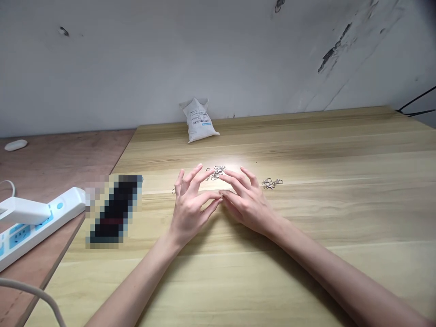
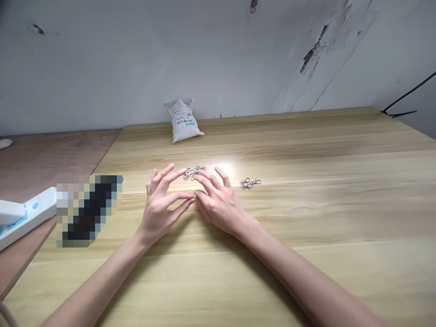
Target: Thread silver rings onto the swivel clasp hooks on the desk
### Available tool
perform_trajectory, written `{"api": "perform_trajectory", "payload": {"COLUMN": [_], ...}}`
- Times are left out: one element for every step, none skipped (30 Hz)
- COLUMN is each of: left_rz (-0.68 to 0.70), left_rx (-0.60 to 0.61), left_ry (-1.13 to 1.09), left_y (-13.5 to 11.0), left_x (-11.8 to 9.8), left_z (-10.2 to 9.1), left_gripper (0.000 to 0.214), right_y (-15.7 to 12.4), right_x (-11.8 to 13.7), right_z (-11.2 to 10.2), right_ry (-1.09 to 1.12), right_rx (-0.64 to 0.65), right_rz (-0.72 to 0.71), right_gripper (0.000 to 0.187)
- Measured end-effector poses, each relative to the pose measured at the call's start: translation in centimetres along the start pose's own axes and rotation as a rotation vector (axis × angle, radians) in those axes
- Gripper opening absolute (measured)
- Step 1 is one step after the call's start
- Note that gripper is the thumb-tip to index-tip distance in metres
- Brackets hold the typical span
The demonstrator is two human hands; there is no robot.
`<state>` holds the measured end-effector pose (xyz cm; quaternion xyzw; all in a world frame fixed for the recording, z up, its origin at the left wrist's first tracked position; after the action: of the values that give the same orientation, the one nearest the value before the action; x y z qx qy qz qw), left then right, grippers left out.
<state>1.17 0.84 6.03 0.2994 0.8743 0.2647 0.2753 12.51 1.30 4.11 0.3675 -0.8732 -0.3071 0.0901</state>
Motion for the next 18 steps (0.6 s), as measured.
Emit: {"api": "perform_trajectory", "payload": {"left_rz": [-0.004,-0.008,-0.012,-0.017,-0.026,-0.041,-0.058,-0.075,-0.085,-0.084,-0.072,-0.054,-0.036,-0.024,-0.016,-0.014,-0.014,-0.012], "left_rx": [-0.007,-0.012,-0.013,-0.010,-0.003,0.006,0.020,0.040,0.063,0.087,0.104,0.111,0.107,0.093,0.078,0.069,0.067,0.075], "left_ry": [0.005,0.008,0.005,-0.003,-0.018,-0.034,-0.053,-0.073,-0.093,-0.110,-0.125,-0.136,-0.143,-0.144,-0.145,-0.146,-0.150,-0.154], "left_y": [0.0,0.0,-0.1,-0.1,-0.1,-0.1,-0.2,-0.2,-0.2,-0.2,-0.3,-0.2,-0.2,-0.2,-0.1,-0.1,0.0,0.0], "left_x": [0.1,0.1,0.2,0.4,0.6,0.8,1.1,1.4,1.7,1.9,1.9,1.8,1.8,1.7,1.6,1.6,1.6,1.6], "left_z": [0.0,-0.1,-0.1,0.0,0.0,0.1,0.2,0.3,0.5,0.6,0.7,0.8,0.7,0.5,0.4,0.2,0.2,0.2], "left_gripper": [0.007,0.007,0.007,0.007,0.007,0.005,0.003,0.005,0.009,0.012,0.014,0.012,0.010,0.007,0.006,0.006,0.007,0.008], "right_y": [0.0,-0.1,-0.2,-0.2,-0.2,-0.3,-0.3,-0.3,-0.3,-0.3,-0.3,-0.3,-0.3,-0.3,-0.3,-0.3,-0.3,-0.3], "right_x": [0.1,0.2,0.3,0.4,0.3,0.3,0.3,0.2,0.2,0.3,0.3,0.3,0.2,0.2,0.1,0.1,0.0,0.0], "right_z": [0.2,0.3,0.4,0.5,0.6,0.6,0.6,0.4,0.3,0.2,0.1,0.0,-0.1,-0.1,-0.1,-0.1,-0.1,0.0], "right_ry": [0.006,0.012,0.019,0.024,0.028,0.031,0.031,0.032,0.033,0.037,0.043,0.051,0.059,0.068,0.075,0.081,0.087,0.097], "right_rx": [0.015,0.031,0.041,0.052,0.059,0.063,0.061,0.054,0.045,0.034,0.025,0.019,0.013,0.011,0.010,0.012,0.015,0.021], "right_rz": [-0.012,-0.028,-0.042,-0.055,-0.061,-0.065,-0.068,-0.073,-0.080,-0.087,-0.091,-0.089,-0.081,-0.073,-0.064,-0.058,-0.055,-0.054], "right_gripper": [0.018,0.017,0.017,0.017,0.018,0.018,0.018,0.018,0.018,0.017,0.017,0.017,0.017,0.017,0.017,0.017,0.017,0.016]}}
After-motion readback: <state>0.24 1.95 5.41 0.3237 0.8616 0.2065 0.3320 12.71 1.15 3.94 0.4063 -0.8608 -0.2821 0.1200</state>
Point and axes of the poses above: each hand's wrist, its own y-axis towards the middle knuckle, its own z-axis out of the palm, x = y × z, the point moved 8 cm from there along y, towards the middle knuckle, and after that the axes turned 7 degrees about -y, right-handed, at the moved point
